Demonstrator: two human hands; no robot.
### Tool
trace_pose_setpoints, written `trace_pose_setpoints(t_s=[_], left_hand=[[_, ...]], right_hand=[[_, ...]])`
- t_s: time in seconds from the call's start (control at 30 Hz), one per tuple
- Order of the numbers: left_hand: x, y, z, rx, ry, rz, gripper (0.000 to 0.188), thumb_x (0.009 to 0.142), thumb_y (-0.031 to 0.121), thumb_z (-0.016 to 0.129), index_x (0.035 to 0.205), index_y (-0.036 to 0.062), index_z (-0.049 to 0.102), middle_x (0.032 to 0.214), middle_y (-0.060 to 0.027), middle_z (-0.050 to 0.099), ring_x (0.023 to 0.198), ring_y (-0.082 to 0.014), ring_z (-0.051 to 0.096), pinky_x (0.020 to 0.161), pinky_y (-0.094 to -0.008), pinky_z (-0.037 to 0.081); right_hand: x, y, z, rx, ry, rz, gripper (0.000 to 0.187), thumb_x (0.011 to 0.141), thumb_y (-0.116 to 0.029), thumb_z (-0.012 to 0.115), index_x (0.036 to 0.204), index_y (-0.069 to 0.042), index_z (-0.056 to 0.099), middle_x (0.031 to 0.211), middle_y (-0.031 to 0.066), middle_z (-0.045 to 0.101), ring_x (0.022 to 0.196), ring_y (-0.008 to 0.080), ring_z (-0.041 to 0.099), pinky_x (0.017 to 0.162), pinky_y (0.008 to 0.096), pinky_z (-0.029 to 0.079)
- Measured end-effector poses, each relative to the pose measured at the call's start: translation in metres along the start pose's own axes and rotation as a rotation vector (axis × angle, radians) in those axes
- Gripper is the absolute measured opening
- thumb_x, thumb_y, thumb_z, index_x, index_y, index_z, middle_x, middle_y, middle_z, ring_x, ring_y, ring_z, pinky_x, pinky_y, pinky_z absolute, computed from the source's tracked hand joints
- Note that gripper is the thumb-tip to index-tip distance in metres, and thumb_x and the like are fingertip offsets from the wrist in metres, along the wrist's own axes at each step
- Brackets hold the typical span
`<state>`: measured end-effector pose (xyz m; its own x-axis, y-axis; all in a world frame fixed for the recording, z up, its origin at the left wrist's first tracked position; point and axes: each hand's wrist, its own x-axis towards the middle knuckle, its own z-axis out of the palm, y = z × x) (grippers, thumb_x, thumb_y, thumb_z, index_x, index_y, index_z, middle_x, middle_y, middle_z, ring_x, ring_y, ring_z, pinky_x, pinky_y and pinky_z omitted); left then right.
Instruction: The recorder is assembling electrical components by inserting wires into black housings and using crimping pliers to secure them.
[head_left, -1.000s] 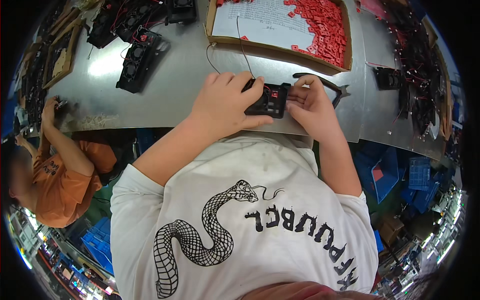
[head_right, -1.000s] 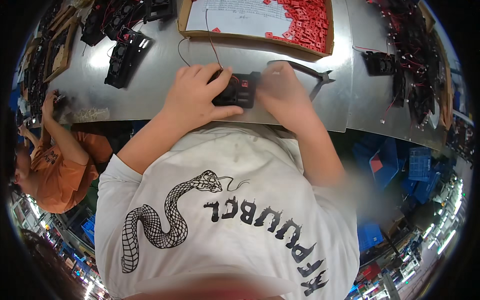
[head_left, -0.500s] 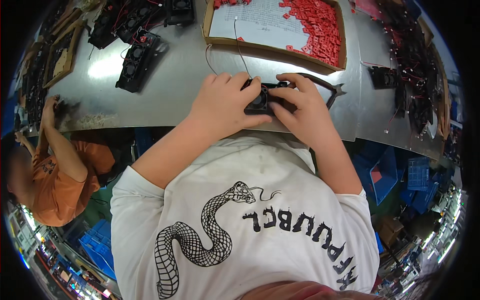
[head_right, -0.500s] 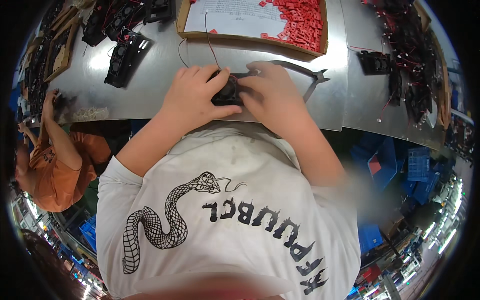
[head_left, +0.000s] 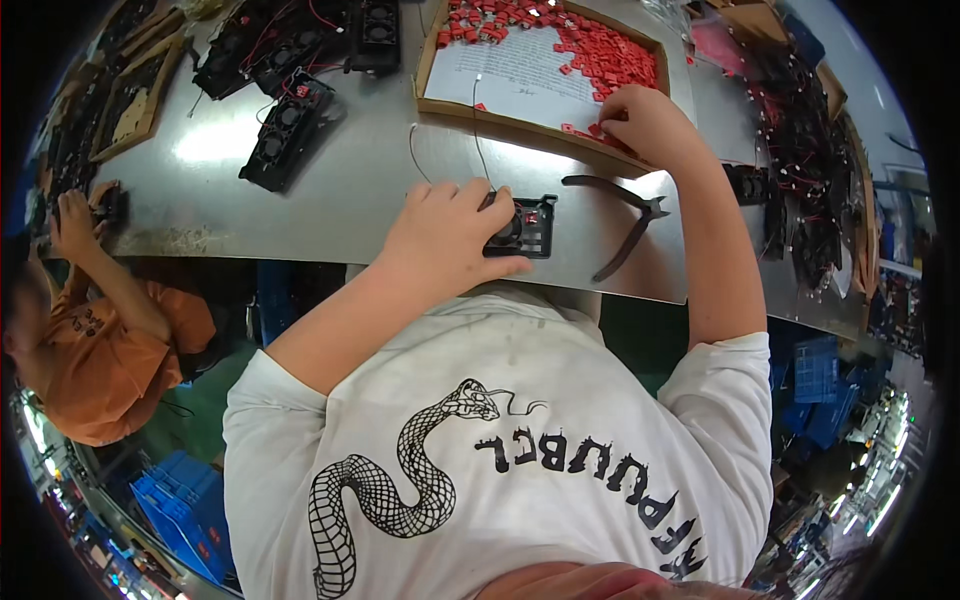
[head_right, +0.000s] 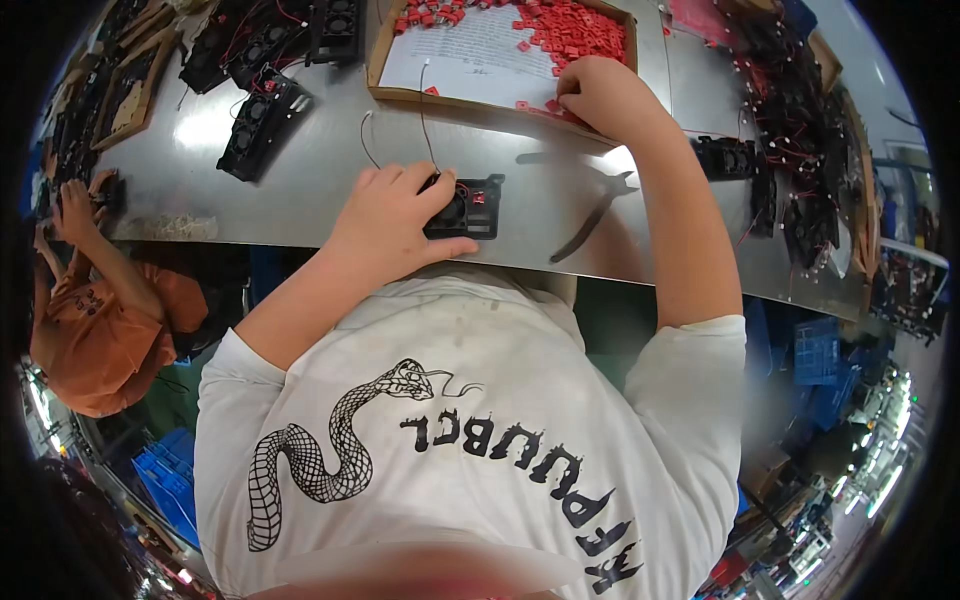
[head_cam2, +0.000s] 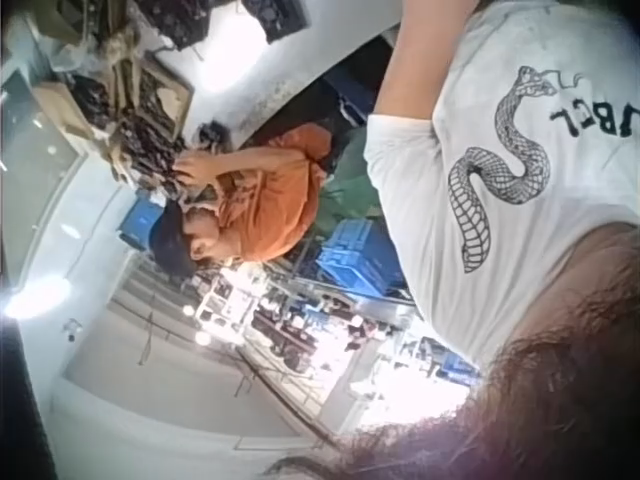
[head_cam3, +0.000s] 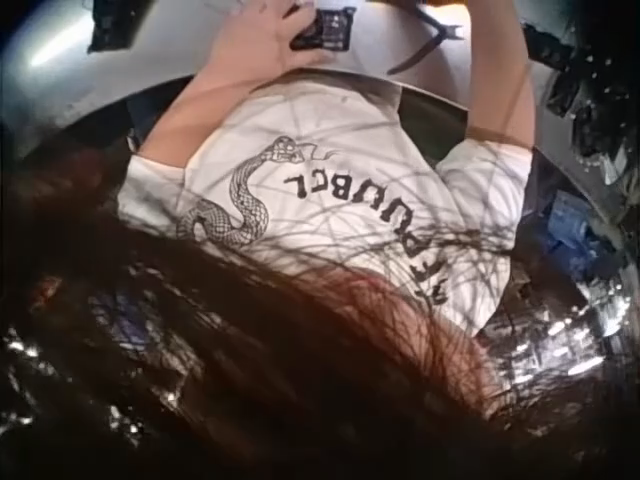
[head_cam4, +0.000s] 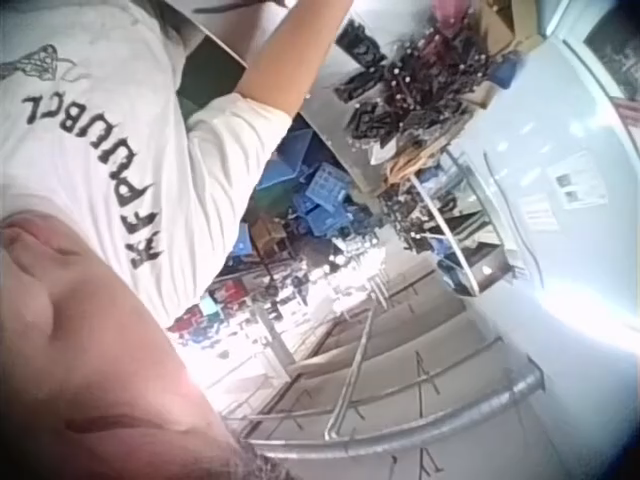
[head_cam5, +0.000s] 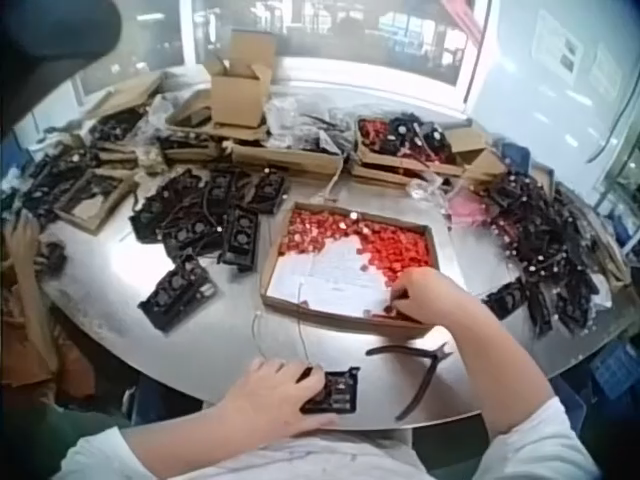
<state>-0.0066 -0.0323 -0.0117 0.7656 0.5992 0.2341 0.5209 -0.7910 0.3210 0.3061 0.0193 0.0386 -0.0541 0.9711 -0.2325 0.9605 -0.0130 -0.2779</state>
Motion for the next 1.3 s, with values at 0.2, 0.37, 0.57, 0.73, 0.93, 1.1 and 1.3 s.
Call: trace_pose_setpoints(t_s=[0.2, 0.37, 0.57, 0.73, 0.93, 1.1, 1.3], left_hand=[[0.001, -0.001, -0.002, 0.016, -0.016, -0.003, 0.068, 0.077, 0.062, 0.076, 0.121, 0.0113, 0.064, 0.103, -0.0074, 0.064, 0.089, -0.0275, 0.063, 0.081, -0.042, 0.044], [0.003, 0.0, -0.003, 0.013, -0.029, -0.008, 0.069, 0.078, 0.063, 0.075, 0.122, 0.0113, 0.064, 0.103, -0.008, 0.065, 0.091, -0.0278, 0.063, 0.082, -0.0421, 0.045], [0.004, 0.005, -0.01, -0.006, -0.176, -0.096, 0.071, 0.079, 0.06, 0.076, 0.127, 0.0096, 0.062, 0.116, -0.0107, 0.063, 0.103, -0.0312, 0.061, 0.091, -0.0443, 0.043], [0.003, 0.006, -0.01, -0.02, -0.161, -0.074, 0.071, 0.079, 0.06, 0.075, 0.127, 0.0096, 0.062, 0.117, -0.0109, 0.063, 0.103, -0.0314, 0.061, 0.091, -0.0445, 0.043], [0.0, 0.003, -0.003, 0.003, -0.073, -0.064, 0.066, 0.081, 0.062, 0.073, 0.124, 0.0118, 0.063, 0.107, -0.0082, 0.065, 0.097, -0.0287, 0.063, 0.085, -0.0432, 0.045], [0.0, 0.003, 0.0, 0.047, 0.01, 0.006, 0.064, 0.081, 0.06, 0.074, 0.122, 0.0119, 0.063, 0.105, -0.0077, 0.065, 0.095, -0.0292, 0.063, 0.084, -0.0426, 0.045], [0.001, 0.003, -0.001, 0.019, -0.014, -0.004, 0.062, 0.081, 0.058, 0.075, 0.121, 0.0118, 0.063, 0.103, -0.0061, 0.063, 0.09, -0.0264, 0.062, 0.082, -0.0417, 0.043]], right_hand=[[-0.001, 0.011, 0.008, 0.035, 0.086, -0.161, 0.021, 0.087, -0.012, 0.067, 0.105, -0.003, 0.076, 0.104, 0.0151, 0.073, 0.097, 0.0336, 0.068, 0.089, 0.0407, 0.054], [0.009, 0.013, 0.007, -0.116, 0.039, -0.265, 0.024, 0.089, -0.011, 0.068, 0.111, -0.003, 0.076, 0.11, 0.0134, 0.069, 0.102, 0.0304, 0.067, 0.093, 0.0382, 0.053], [0.001, 0.019, 0.009, -0.049, 0.143, -0.239, 0.022, 0.088, -0.009, 0.07, 0.108, -0.002, 0.076, 0.114, 0.0126, 0.068, 0.102, 0.0321, 0.066, 0.093, 0.0388, 0.053], [0.0, 0.018, 0.011, -0.104, 0.077, -0.267, 0.022, 0.087, -0.009, 0.071, 0.107, -0.002, 0.075, 0.111, 0.0122, 0.069, 0.104, 0.0313, 0.067, 0.092, 0.0381, 0.054], [-0.023, -0.008, 0.009, 0.18, 0.325, -0.217, 0.023, 0.085, -0.007, 0.074, 0.107, -0.001, 0.075, 0.104, 0.0137, 0.072, 0.096, 0.0296, 0.07, 0.088, 0.0364, 0.055], [-0.089, -0.076, 0.042, 0.37, 0.171, -0.231, 0.022, 0.081, -0.004, 0.077, 0.103, -0.002, 0.076, 0.097, 0.0113, 0.072, 0.081, 0.0238, 0.07, 0.074, 0.0342, 0.057], [-0.09, -0.089, 0.057, 0.013, 0.161, -0.243, 0.02, 0.079, -0.008, 0.079, 0.098, -0.004, 0.077, 0.084, 0.0086, 0.066, 0.074, 0.0238, 0.067, 0.066, 0.0346, 0.054]])
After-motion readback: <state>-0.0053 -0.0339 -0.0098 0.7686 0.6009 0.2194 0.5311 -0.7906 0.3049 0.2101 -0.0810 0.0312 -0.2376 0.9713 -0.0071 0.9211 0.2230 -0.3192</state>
